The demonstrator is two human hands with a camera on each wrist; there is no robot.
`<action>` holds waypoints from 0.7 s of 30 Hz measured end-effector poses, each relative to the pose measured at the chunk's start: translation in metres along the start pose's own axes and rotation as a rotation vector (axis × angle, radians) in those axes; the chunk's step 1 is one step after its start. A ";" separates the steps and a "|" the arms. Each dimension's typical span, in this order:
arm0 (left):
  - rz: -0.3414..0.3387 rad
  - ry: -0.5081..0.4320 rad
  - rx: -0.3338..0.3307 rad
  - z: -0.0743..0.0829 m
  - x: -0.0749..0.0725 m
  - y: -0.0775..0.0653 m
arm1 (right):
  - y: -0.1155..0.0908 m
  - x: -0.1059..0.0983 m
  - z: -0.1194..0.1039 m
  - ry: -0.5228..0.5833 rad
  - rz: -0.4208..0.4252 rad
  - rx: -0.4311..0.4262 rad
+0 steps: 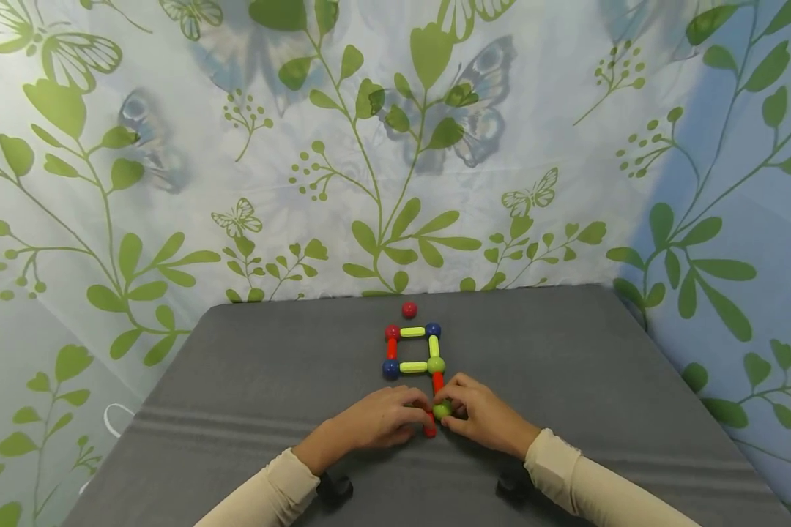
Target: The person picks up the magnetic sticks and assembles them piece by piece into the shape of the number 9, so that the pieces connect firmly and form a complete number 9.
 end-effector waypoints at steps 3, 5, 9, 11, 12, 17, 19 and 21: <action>0.000 0.018 -0.006 -0.003 0.001 0.000 | 0.000 0.002 0.000 0.010 -0.002 0.012; 0.012 0.039 -0.009 -0.006 0.000 -0.001 | 0.000 0.002 0.001 0.010 0.002 0.015; 0.034 0.071 -0.049 -0.016 -0.002 -0.004 | 0.000 0.003 0.003 0.003 0.009 0.009; 0.023 0.070 -0.092 -0.021 -0.004 -0.005 | 0.000 0.003 0.004 -0.003 0.013 0.007; 0.014 0.068 -0.116 -0.023 -0.005 -0.005 | 0.000 0.003 0.004 -0.003 0.014 0.007; -0.016 0.091 -0.204 -0.028 -0.006 -0.004 | 0.000 0.003 0.003 -0.004 0.009 0.030; -0.011 0.111 -0.220 -0.027 -0.007 -0.003 | 0.000 0.003 0.002 -0.005 0.006 0.037; -0.006 0.133 -0.234 -0.025 -0.007 -0.001 | 0.000 0.003 0.001 -0.009 0.007 0.037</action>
Point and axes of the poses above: each hand's wrist, its own y-axis towards the middle knuckle, its own x-axis out of the palm, z = x × y, the point moved 4 cm from there along y, towards the middle knuckle, and after that the axes turned 15 degrees about -x, right-handed, at the moved point
